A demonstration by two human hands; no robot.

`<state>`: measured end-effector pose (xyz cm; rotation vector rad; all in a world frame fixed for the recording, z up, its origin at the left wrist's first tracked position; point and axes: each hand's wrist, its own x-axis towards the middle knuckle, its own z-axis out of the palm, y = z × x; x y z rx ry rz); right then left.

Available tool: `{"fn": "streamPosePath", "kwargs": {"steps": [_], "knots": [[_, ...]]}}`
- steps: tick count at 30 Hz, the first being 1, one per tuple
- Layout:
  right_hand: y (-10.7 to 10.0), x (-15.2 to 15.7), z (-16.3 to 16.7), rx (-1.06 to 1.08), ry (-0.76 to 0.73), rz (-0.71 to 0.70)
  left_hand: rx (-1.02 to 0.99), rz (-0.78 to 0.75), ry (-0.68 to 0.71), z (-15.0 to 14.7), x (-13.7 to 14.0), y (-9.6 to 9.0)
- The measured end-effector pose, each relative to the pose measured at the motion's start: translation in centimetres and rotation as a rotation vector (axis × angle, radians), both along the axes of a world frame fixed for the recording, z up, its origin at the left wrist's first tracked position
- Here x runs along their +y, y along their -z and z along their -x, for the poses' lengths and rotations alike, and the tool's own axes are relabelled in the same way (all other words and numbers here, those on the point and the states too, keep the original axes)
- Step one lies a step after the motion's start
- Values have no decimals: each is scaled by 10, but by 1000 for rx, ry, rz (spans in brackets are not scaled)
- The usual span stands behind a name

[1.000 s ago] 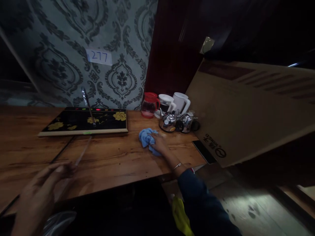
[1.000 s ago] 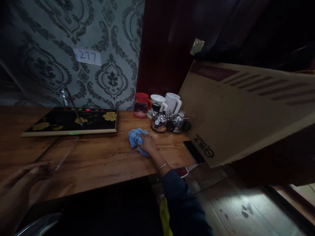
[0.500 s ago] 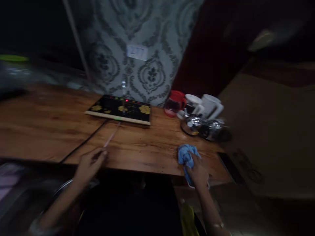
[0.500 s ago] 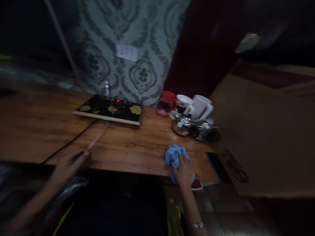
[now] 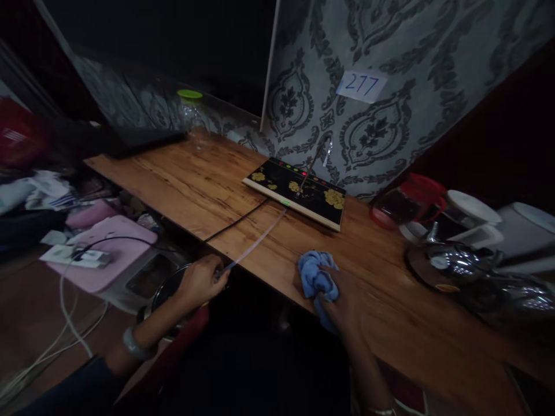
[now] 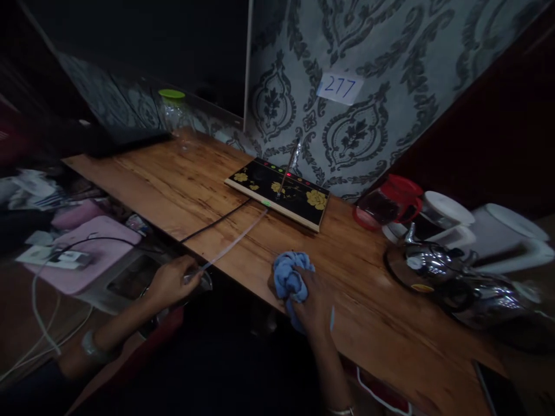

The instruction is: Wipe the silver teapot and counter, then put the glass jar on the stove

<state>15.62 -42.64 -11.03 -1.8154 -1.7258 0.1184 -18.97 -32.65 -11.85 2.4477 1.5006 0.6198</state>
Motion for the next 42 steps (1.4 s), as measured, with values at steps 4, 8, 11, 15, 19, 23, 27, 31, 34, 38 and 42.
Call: {"fn": "streamPosePath", "kwargs": {"steps": [4,8,11,15,19,23,27,31,34,38,42], "knots": [[-10,33,26,142,-191,-55,-51,30,58,5,3,11],[-24,65,72,55,-303,-19,-163,161,192,-1,-1,15],[-28,77,105,-65,-371,93,-209,257,271,-8,-9,16],[-32,75,121,-69,-446,187,-254,316,309,-12,-15,19],[-47,72,114,188,-611,147,-208,243,342,-5,-9,13],[-60,83,102,450,-560,88,-202,-34,218,10,9,-2],[-61,101,85,554,-379,40,-117,-270,-72,23,36,-13],[-59,114,70,539,-276,10,54,-199,-120,26,57,-11],[-61,120,66,460,-245,-26,99,-175,-107,26,66,-7],[-69,138,76,253,-346,-42,90,-198,-186,34,83,-6],[-73,172,103,-68,-372,101,65,-208,-208,42,102,-8]]}}
